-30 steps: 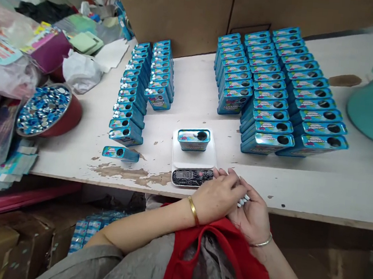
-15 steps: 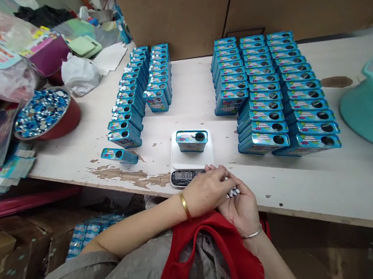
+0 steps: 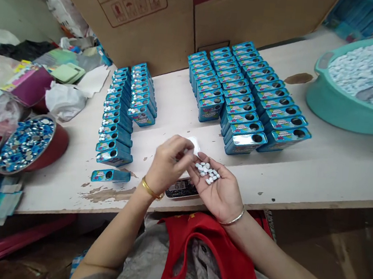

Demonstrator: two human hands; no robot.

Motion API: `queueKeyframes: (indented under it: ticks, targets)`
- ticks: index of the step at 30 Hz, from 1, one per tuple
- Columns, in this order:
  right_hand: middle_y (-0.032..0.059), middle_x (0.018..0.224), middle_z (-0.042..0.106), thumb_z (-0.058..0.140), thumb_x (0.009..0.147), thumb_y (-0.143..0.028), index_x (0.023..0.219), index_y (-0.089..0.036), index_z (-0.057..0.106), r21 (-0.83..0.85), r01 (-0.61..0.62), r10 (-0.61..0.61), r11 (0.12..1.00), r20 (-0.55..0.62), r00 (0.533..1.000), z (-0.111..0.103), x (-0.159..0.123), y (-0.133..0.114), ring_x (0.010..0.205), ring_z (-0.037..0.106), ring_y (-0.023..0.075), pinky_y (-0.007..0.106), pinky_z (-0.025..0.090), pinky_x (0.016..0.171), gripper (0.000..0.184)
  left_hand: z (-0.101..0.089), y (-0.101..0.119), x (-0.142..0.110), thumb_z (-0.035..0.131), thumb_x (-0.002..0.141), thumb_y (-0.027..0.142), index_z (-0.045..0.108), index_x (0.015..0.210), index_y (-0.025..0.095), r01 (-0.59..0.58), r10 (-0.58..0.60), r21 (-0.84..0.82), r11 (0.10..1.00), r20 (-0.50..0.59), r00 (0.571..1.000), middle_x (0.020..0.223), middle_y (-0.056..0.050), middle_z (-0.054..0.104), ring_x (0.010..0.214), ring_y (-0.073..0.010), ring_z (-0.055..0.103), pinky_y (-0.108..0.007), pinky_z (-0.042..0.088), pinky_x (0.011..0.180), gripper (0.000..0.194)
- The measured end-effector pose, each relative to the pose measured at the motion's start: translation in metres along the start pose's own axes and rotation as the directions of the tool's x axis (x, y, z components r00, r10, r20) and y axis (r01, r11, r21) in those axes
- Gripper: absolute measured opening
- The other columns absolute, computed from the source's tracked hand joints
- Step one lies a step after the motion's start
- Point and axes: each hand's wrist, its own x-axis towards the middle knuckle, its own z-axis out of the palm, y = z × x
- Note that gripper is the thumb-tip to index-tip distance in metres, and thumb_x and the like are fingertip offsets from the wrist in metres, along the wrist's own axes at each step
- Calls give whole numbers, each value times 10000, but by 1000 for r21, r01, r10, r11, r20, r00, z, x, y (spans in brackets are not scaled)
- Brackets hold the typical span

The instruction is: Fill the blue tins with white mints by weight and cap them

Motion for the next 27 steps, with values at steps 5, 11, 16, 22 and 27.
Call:
queueKeyframes:
  ticks: [5,11,16,22,27]
  targets:
    - [138,935,722,390,889,-145,878,-87,650,-17,-8,7,1000,-70,998,-3,-4,-3,1002,665,212,337,532,903,267,-15,-8,13,533,839,150,586,851,163,-5,5,197,980,0,1000,815,-10,582,647,-86,522,-228,450,600,56]
    - [123,1025,715,354,919,-192,998,-102,649,-43,-30,27,999,-63,998,-15,-13,-12,989,670,185,320,547,875,319,-3,4,-10,451,915,219,561,1043,255,-57,45,133,989,91,995,1009,-63,596,897,-166,590,-329,526,719,172]
    - [61,956,737,289,942,-176,1100,-148,629,-88,-58,40,994,-195,980,-37,-21,-19,886,690,97,179,569,722,376,58,22,-52,438,909,197,572,995,181,-172,82,266,949,316,945,984,-100,585,883,-199,573,-341,524,706,161]
    - [52,974,737,319,933,-161,1110,-159,632,-89,-62,30,994,-324,946,-69,-32,-24,937,681,99,196,568,781,360,96,26,-73,423,917,181,532,996,146,-190,83,307,932,330,940,943,-70,554,851,-172,557,-275,519,681,139]
    - [33,920,746,345,919,-134,1120,-157,624,-66,-32,6,997,-357,934,-73,-35,-22,892,691,90,195,568,786,344,94,26,-76,428,919,182,517,1031,147,-141,51,267,953,317,947,966,-65,541,863,-156,556,-250,519,699,147]
